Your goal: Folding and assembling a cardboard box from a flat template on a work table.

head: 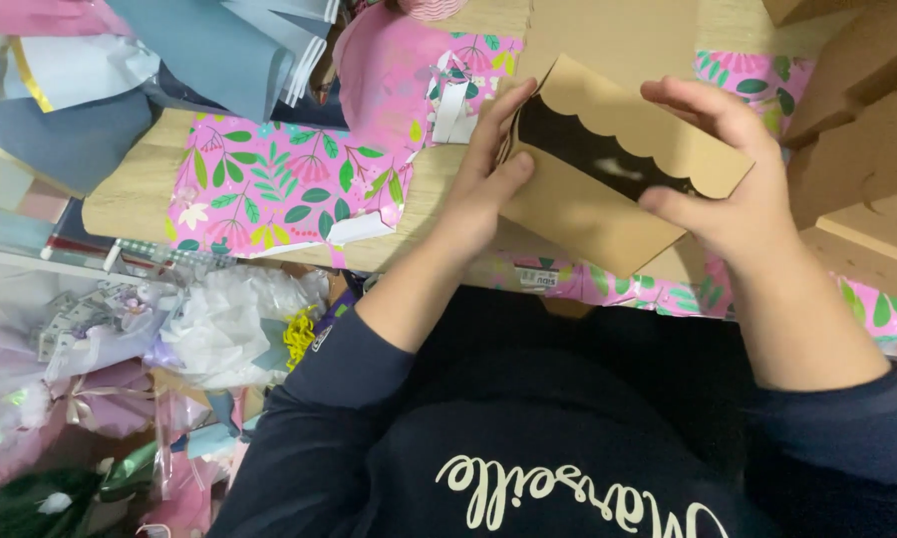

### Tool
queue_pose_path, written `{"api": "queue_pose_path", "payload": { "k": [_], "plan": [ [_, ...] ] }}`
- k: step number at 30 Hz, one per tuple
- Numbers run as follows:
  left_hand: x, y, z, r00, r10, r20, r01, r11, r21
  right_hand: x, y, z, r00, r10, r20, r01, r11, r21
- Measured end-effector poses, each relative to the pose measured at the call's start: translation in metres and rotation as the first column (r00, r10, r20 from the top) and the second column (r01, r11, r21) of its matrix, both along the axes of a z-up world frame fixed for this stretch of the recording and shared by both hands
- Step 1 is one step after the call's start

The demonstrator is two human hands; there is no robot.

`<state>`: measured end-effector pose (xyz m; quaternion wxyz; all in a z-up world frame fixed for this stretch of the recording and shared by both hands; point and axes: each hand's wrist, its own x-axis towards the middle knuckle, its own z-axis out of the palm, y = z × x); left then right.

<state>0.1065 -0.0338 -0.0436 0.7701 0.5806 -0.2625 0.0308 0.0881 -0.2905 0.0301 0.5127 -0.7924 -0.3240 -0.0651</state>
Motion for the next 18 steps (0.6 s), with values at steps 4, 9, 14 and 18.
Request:
{"api": "queue_pose_path", "payload": {
  "k": [4, 9, 14, 18],
  "plan": [
    [0.026, -0.008, -0.016, 0.981, 0.006, -0.195, -0.024, 0.996, -0.091, 0.018, -0.004, -0.047, 0.976, -0.191, 0.108, 0.147, 0.935, 0.323],
    [0.055, -0.018, -0.028, 0.981, 0.012, -0.191, -0.039, 0.990, -0.136, 0.036, -0.006, -0.052, 0.958, -0.242, 0.152, 0.169, 0.910, 0.379],
    [0.062, -0.020, 0.001, 0.968, 0.047, -0.248, -0.038, 0.999, 0.039, 0.061, -0.009, -0.075, 0.940, -0.223, 0.258, 0.093, 0.895, 0.437],
    [0.059, -0.015, 0.005, 0.967, 0.032, -0.252, -0.011, 0.996, 0.086, 0.060, 0.008, -0.076, 0.924, -0.320, 0.208, 0.147, 0.803, 0.578]
  ]
}}
